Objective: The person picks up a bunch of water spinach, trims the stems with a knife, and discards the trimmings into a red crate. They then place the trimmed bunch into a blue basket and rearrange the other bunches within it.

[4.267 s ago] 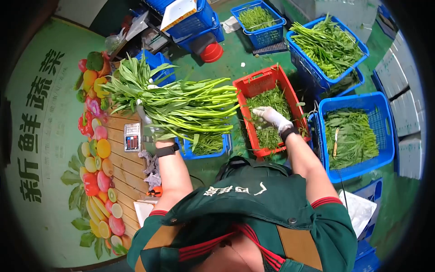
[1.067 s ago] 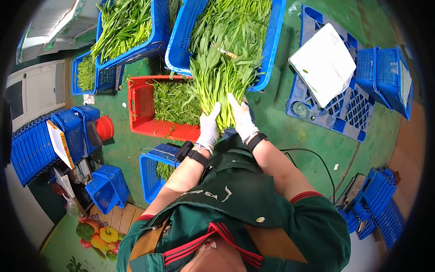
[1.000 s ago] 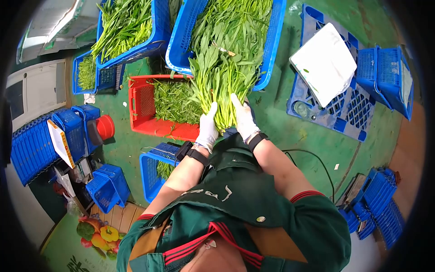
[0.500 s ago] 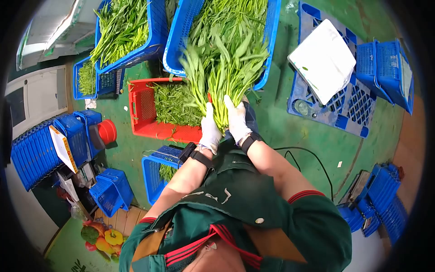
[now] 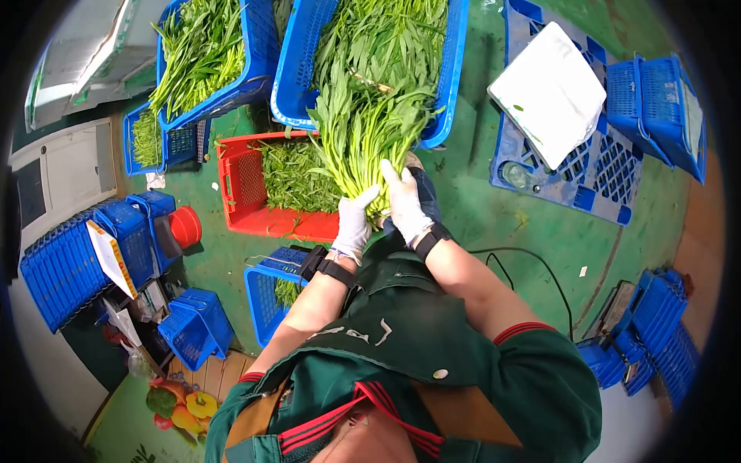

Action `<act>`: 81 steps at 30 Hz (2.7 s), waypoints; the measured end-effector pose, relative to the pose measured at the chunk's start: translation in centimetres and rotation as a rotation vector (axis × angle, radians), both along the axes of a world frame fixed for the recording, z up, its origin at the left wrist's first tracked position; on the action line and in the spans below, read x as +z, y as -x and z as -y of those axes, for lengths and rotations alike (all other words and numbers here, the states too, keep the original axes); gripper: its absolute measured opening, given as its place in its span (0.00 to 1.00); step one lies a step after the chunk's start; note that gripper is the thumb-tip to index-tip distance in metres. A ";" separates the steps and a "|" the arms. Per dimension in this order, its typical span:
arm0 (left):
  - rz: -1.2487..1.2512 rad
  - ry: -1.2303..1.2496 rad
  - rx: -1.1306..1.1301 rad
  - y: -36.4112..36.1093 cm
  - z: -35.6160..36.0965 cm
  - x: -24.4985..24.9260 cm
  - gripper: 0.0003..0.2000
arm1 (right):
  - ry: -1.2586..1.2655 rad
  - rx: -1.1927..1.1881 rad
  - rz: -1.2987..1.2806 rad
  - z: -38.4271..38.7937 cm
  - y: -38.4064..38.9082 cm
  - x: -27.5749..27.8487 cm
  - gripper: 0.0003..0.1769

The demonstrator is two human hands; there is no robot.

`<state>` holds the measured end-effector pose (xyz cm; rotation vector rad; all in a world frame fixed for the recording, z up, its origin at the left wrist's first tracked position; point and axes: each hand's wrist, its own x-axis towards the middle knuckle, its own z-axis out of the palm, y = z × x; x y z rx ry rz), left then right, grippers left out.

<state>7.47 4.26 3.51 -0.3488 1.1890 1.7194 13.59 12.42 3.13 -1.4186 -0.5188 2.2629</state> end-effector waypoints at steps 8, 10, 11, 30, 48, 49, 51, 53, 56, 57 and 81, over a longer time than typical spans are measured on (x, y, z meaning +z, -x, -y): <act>0.240 0.056 -0.018 0.1 0.3 -0.1 0.14 | 0.095 0.035 -0.107 0.0 -0.4 -0.9 0.21; 0.206 0.061 -0.104 0.3 0.5 0.2 0.14 | 0.079 0.044 -0.123 -0.2 -0.3 -1.7 0.20; 0.210 0.041 -0.132 0.4 0.6 0.1 0.15 | 0.078 0.087 -0.116 -0.4 -0.3 -1.8 0.19; 0.211 -0.011 -0.021 0.8 -0.2 0.9 0.21 | 0.189 0.121 0.106 0.7 0.2 -0.8 0.27; 0.540 0.024 -0.009 1.7 0.4 -1.5 0.12 | 0.199 0.489 -0.166 -0.7 -1.9 -5.9 0.26; 0.530 0.073 -0.002 1.6 0.4 -1.4 0.11 | 0.167 0.534 -0.117 -0.6 -2.2 -7.8 0.25; 0.518 0.059 -0.015 1.7 0.4 -2.0 0.11 | 0.184 0.542 -0.150 -1.7 -1.9 -4.8 0.22; 0.505 0.050 -0.023 1.7 0.7 -2.0 0.11 | 0.141 0.450 -0.146 -3.3 -0.9 -1.4 0.20; 0.401 0.048 -0.049 2.0 0.1 -1.5 0.12 | -0.267 0.558 0.057 -3.7 -1.1 -2.7 0.15; 0.367 0.030 -0.041 1.9 -0.1 -1.0 0.12 | -0.158 0.389 -0.067 -3.2 -1.2 -2.9 0.20; 0.638 -0.040 0.088 1.9 0.8 -2.7 0.10 | -1.118 1.050 0.602 -7.7 0.2 -0.6 0.17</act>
